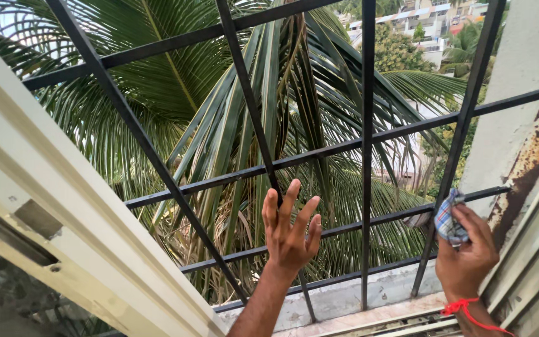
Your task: The person wipes the horizontal and vertical metal bars of a window grill with a cloth, moving between different sections of the frame.
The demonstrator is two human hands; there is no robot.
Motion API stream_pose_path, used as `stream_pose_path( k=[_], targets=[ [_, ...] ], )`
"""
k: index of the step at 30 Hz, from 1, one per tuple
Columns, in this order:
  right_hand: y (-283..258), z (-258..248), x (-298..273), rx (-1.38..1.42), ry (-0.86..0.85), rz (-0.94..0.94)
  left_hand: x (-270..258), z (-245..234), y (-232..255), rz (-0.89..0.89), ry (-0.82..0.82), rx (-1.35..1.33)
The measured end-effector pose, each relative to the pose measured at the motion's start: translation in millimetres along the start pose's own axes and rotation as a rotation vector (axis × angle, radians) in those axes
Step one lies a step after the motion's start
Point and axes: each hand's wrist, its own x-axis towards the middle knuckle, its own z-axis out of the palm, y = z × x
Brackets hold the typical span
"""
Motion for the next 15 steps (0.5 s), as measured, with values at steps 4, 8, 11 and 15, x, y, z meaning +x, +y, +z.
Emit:
stream_pose_path(
  k=[4,8,11,15],
  targets=[
    [-9.8,-13.3,3.2,-0.234,-0.138,-0.102,0.6,0.3,1.0,-0.003,-0.005,0.001],
    [-12.9,6.5,1.2,-0.235,-0.059,-0.074,0.5,1.2,-1.7,0.007,0.002,0.010],
    [-30.9,34.5,-28.8,-0.065,-0.215,-0.114,-2.9,4.4,-2.7,0.006,0.007,-0.001],
    [-41.9,42.4,-42.2,0.075,-0.189,0.057,-4.2,1.0,-2.2,0.017,-0.004,0.008]
  ],
)
